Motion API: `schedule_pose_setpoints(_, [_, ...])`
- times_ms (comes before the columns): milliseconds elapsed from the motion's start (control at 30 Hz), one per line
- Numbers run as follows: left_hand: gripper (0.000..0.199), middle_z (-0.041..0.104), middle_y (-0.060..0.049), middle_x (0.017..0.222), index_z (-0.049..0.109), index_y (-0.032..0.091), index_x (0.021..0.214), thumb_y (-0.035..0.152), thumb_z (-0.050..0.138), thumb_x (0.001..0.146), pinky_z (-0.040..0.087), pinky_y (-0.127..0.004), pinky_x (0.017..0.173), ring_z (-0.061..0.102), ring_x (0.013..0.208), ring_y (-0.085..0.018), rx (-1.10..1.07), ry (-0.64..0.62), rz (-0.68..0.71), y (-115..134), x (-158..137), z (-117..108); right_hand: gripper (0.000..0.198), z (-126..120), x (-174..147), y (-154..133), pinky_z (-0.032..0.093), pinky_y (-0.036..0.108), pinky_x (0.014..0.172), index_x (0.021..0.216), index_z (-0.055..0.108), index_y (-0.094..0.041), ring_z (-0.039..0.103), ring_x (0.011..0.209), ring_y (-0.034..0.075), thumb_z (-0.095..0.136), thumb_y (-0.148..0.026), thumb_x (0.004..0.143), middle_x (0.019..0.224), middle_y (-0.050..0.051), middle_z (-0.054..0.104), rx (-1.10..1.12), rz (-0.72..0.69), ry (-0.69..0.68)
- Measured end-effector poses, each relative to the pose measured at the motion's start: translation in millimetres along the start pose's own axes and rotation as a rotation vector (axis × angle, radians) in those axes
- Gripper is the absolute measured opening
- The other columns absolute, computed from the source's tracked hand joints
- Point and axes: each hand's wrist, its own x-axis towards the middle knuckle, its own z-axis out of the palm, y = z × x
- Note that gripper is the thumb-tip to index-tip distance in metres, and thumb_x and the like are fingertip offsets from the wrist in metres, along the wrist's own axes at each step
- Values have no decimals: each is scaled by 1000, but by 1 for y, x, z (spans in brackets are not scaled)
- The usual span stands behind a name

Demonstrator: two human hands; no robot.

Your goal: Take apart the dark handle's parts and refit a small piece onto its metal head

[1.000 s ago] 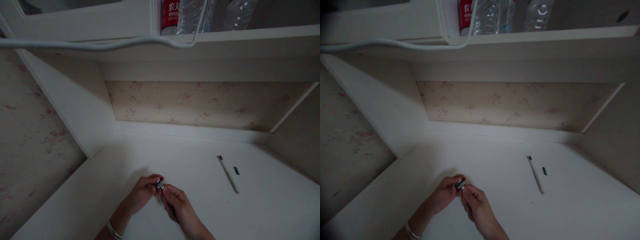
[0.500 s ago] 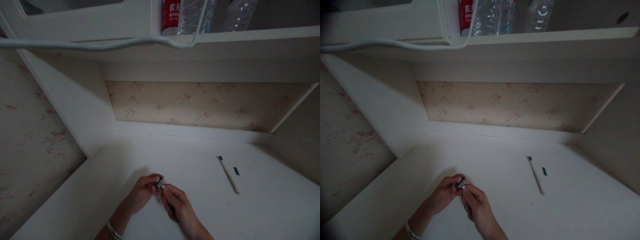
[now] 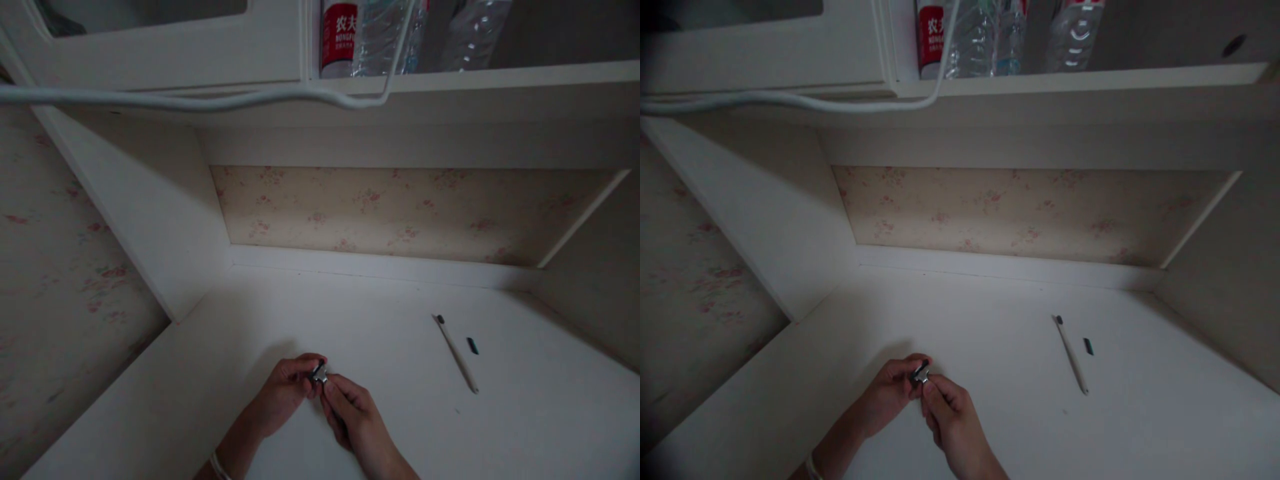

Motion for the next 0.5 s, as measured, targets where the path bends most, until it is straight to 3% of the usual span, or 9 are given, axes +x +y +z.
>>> schedule_pose_setpoints(300, [23, 62, -8, 103, 76, 25, 88, 29, 78, 66, 35, -25, 58, 47, 64, -9, 148, -14, -12, 3, 0, -2, 50, -4, 3, 2, 11, 18, 29, 68, 52, -16, 19, 33, 4, 53, -64, 81, 44, -9, 30, 6, -18, -39])
schedule_pose_setpoints(433, [11, 62, -10, 102, 77, 19, 76, 29, 72, 73, 34, -25, 56, 46, 60, -8, 286, -47, -84, 9, -2, -2, 50, -9, 3, 3, 13, 17, 26, 74, 56, -14, 20, 31, 3, 57, -64, 79, 48, -9, 35, 59, 32, -113])
schedule_pose_setpoints(500, [16, 63, -9, 98, 76, 17, 68, 30, 70, 76, 35, -25, 56, 48, 61, -9, 300, -77, -90, 11, -3, -1, 51, -10, 3, 3, 13, 16, 26, 73, 55, -15, 20, 30, 2, 57, -65, 78, 47, -9, 35, 93, 72, -142])
